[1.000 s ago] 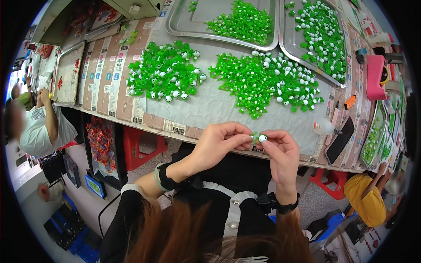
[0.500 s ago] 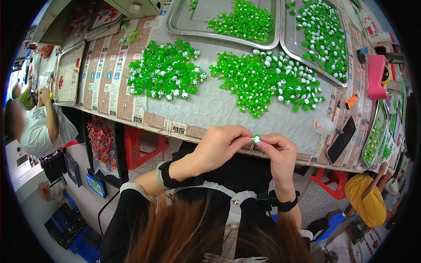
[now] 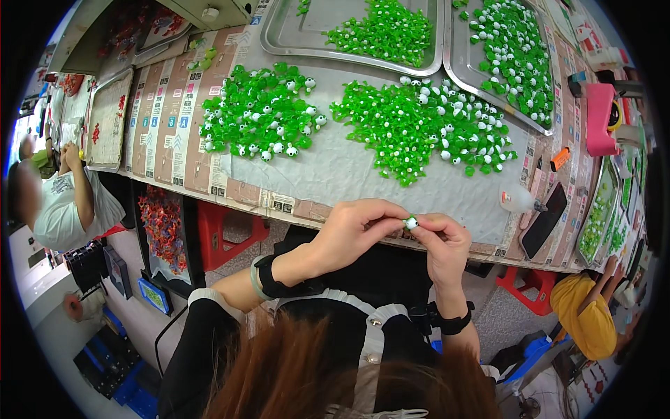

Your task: The person assembles small green plastic toys by applying glue to the body and attaching white eye components. They repeatedly pick up a green toy, apply adhesive from a bottle, and press on the eyes, placing the finished units on a tray.

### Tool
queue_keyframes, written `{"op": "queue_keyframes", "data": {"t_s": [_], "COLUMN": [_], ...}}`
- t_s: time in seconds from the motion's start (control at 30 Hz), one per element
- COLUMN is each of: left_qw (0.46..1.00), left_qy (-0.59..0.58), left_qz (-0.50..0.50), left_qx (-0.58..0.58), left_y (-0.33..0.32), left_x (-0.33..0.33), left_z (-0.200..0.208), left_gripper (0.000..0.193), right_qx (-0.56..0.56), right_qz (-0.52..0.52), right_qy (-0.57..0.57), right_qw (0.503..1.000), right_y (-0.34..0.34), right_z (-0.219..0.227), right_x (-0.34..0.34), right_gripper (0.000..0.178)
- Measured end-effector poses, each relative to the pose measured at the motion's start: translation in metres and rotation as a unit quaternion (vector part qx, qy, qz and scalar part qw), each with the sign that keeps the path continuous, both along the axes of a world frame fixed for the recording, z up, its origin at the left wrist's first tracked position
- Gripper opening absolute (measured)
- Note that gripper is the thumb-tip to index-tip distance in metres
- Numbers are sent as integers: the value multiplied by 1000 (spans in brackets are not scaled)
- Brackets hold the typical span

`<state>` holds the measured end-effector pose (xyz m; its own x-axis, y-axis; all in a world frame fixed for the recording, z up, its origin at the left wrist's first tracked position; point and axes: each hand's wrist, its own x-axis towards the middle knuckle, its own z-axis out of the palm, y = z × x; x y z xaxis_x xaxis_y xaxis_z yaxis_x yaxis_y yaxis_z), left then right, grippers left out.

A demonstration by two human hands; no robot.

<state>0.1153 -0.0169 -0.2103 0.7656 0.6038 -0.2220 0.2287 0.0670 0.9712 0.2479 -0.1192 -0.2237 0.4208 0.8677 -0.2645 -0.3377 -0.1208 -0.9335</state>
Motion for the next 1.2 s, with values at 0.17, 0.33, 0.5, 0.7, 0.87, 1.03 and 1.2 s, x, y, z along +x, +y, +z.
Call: {"op": "queue_keyframes", "data": {"t_s": [0.17, 0.33, 0.5, 0.7, 0.87, 1.03, 1.2], "left_qw": [1000, 998, 972, 945, 942, 947, 954], "left_qy": [0, 4, -43, -38, -35, -25, -16], "left_qz": [-1, -2, 28, 25, 32, 28, 34], "left_qx": [1, -60, -229, -324, -333, -319, -297], "left_y": [0, 2, 3, 7, 8, 9, 6], "left_x": [0, 1, 4, 4, 5, 4, 7], "left_z": [-3, -5, -11, -15, -15, -19, -17], "left_gripper": [13, 14, 16, 19, 19, 18, 18], "right_qx": [11, -5, -52, -64, -80, -95, -91], "right_qz": [1, 11, -9, -1, -3, 7, 15], "right_qy": [-11, -9, 81, 114, 104, 112, 95], "right_qw": [1000, 1000, 995, 991, 991, 989, 991], "right_y": [0, 1, 3, 8, 11, 16, 14], "right_z": [-5, -8, -14, -13, -10, -11, -9], "right_x": [0, 2, 3, 4, 2, 2, 4], "right_gripper": [10, 9, 8, 8, 8, 8, 9]}}
